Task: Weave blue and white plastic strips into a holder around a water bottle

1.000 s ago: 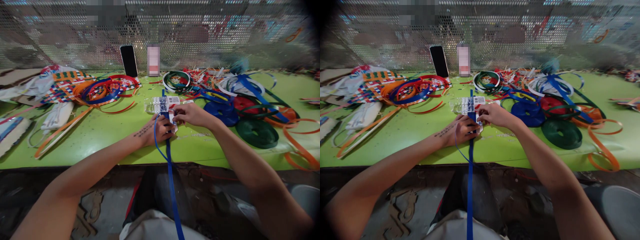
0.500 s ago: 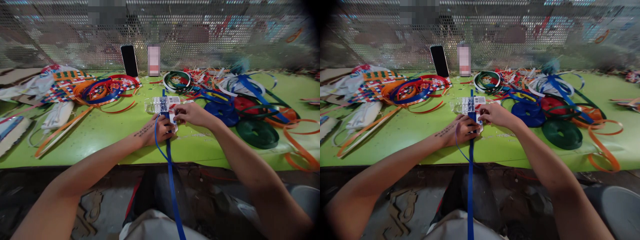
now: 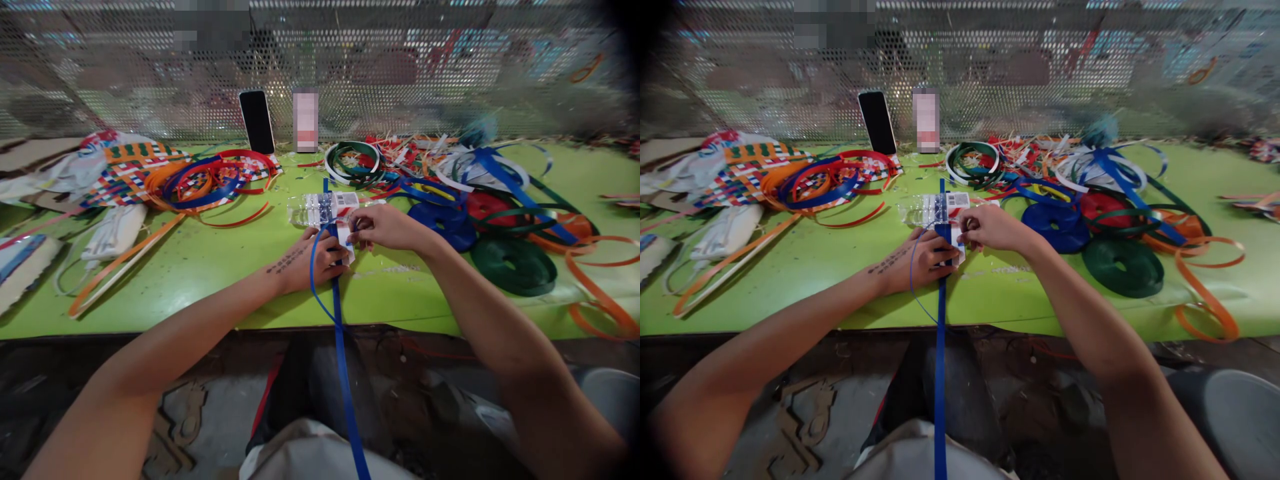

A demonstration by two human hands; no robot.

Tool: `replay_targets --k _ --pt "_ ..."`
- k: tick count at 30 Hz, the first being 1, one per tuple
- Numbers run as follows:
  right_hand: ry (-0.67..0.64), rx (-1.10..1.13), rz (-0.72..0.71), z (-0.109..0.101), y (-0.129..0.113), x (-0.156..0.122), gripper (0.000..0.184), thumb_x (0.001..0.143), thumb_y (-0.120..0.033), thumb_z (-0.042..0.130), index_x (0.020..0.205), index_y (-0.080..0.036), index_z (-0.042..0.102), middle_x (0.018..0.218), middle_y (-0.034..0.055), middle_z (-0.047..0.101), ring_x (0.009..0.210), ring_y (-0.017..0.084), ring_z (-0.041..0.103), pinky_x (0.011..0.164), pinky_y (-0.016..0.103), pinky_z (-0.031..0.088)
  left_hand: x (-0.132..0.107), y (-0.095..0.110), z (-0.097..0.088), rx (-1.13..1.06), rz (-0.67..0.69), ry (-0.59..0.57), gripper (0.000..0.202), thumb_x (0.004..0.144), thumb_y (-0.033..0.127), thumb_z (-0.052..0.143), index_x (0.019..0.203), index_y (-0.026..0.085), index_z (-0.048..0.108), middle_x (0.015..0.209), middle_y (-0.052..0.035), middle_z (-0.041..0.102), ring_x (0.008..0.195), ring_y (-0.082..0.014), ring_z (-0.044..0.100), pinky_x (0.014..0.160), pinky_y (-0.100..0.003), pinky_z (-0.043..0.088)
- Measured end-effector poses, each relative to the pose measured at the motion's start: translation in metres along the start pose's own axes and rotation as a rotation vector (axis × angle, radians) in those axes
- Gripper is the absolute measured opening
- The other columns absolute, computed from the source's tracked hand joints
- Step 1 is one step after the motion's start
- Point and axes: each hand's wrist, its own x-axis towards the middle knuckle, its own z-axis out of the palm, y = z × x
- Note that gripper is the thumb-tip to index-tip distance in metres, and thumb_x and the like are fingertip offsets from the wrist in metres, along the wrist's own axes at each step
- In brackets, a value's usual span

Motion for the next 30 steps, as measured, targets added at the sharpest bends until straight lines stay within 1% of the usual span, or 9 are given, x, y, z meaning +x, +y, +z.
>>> replay_targets --k 4,9,12,14,16,19,23,27,30 --pt "-0.022 0.007 -0.007 -0.001 0.0 0.0 0.021 0.087 -0.039 0.078 0.085 -0.023 0.064 0.065 0.0009 0.074 0.061 0.02 0.074 0.061 0.031 0.055 -0.001 -0.002 0.004 0.008 0.006 0.031 0.036 0.114 0.052 0.056 0.133 0.031 0.077 0.131 -0.005 0.078 0.119 -0.0303 0.067 0.109 -0.05 0.042" --pt "-0.007 0.041 0.015 0.0 -0.001 -0.001 0.022 0.086 -0.039 0.08 0.086 -0.023 0.065 0.068 0.0026 0.075 0.065 0.022 0.076 0.065 0.033 0.057 -0.003 -0.004 0.006 -0.013 0.021 0.064 0.031 0.114 0.05 0.058 0.13 0.032 0.078 0.13 -0.0041 0.078 0.123 -0.0291 0.066 0.109 -0.047 0.039" --pt "0.008 0.012 0.008 0.001 -0.002 0.0 0.023 0.086 -0.04 0.081 0.087 -0.023 0.066 0.068 0.0029 0.075 0.067 0.022 0.077 0.068 0.033 0.057 -0.002 -0.002 0.004 -0.012 0.019 0.078 0.031 0.113 0.049 0.059 0.129 0.031 0.079 0.129 -0.0044 0.079 0.123 -0.0296 0.065 0.108 -0.047 0.039" --pt "0.013 0.002 0.012 0.002 -0.001 0.001 0.021 0.084 -0.037 0.081 0.09 -0.022 0.068 0.069 0.0024 0.075 0.066 0.022 0.077 0.067 0.033 0.057 -0.002 -0.002 0.004 -0.01 0.019 0.088 0.03 0.112 0.049 0.062 0.126 0.029 0.08 0.128 -0.005 0.079 0.122 -0.0299 0.065 0.107 -0.047 0.04" --pt "0.026 -0.011 0.024 0.004 -0.001 0.001 0.017 0.082 -0.03 0.081 0.091 -0.022 0.069 0.07 0.0014 0.075 0.063 0.022 0.075 0.064 0.032 0.056 -0.001 -0.002 0.003 -0.005 0.02 0.086 0.031 0.111 0.049 0.064 0.126 0.028 0.081 0.125 -0.0056 0.079 0.12 -0.0299 0.065 0.105 -0.047 0.041" --pt "0.063 -0.039 0.046 0.006 -0.002 0.001 0.013 0.08 -0.025 0.08 0.087 -0.022 0.069 0.068 0.0002 0.073 0.059 0.019 0.071 0.059 0.03 0.052 -0.001 -0.002 0.002 0.003 0.032 0.069 0.034 0.111 0.049 0.063 0.131 0.028 0.08 0.124 -0.0072 0.079 0.118 -0.0302 0.066 0.103 -0.047 0.043" --pt "0.105 -0.062 0.033 0.006 -0.001 0.001 0.015 0.081 -0.029 0.082 0.079 -0.022 0.07 0.061 0.0 0.068 0.057 0.017 0.065 0.056 0.029 0.046 -0.002 -0.003 0.001 0.019 0.032 0.067 0.036 0.112 0.051 0.061 0.132 0.027 0.08 0.122 -0.0081 0.078 0.118 -0.0302 0.065 0.102 -0.046 0.042" --pt "0.169 -0.089 -0.005 0.006 0.004 0.004 0.018 0.077 -0.03 0.085 0.074 -0.021 0.07 0.068 0.003 0.072 0.066 0.018 0.066 0.058 0.029 0.045 -0.002 -0.002 0.002 0.018 0.039 0.084 0.035 0.112 0.05 0.062 0.132 0.028 0.08 0.121 -0.0071 0.079 0.115 -0.0291 0.065 0.102 -0.045 0.041" --pt "0.19 -0.047 0.031 0.011 0.006 0.006 0.018 0.076 -0.03 0.084 0.073 -0.021 0.07 0.066 0.0037 0.072 0.063 0.019 0.066 0.055 0.03 0.045 -0.002 -0.001 0.001 0.028 0.028 0.104 0.034 0.111 0.05 0.063 0.13 0.029 0.081 0.124 -0.0068 0.078 0.116 -0.029 0.063 0.101 -0.045 0.04"
